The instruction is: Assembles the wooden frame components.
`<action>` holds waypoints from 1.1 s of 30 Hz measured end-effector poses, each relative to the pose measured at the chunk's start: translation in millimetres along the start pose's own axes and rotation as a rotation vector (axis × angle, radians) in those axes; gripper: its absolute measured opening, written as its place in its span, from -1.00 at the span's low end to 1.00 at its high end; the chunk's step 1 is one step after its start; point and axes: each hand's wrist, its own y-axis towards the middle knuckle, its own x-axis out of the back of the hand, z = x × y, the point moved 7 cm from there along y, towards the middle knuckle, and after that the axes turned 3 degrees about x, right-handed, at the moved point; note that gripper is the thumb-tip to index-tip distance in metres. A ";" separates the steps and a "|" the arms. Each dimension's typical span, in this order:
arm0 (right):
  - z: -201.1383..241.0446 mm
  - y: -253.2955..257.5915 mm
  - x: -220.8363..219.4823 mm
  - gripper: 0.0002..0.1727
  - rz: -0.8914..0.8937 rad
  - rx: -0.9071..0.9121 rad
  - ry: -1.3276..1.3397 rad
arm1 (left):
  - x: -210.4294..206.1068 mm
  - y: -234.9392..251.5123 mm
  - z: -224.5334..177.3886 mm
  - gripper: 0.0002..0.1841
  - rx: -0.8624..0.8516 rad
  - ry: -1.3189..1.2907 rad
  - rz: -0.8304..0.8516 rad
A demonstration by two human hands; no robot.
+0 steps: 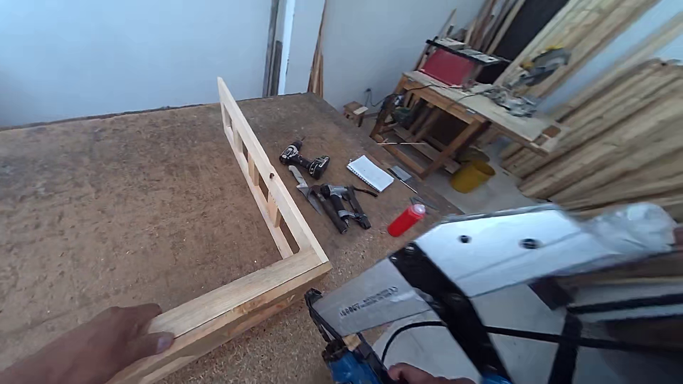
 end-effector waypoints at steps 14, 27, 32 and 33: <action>-7.5 -26.9 -46.4 -0.87 -0.085 0.091 -0.196 | -2.1 -0.6 2.0 -0.37 -0.048 0.034 0.011; -11.3 -28.0 -55.0 -0.85 -0.094 0.076 -0.222 | -3.1 1.0 1.3 -0.35 -0.039 0.064 0.042; -10.8 -27.8 -57.8 -0.82 -0.065 0.089 -0.238 | -3.7 2.3 0.5 -0.34 -0.030 0.070 0.070; -10.0 -27.1 -59.1 -0.81 -0.069 0.083 -0.245 | -3.3 2.3 -0.4 -0.35 -0.029 0.065 0.082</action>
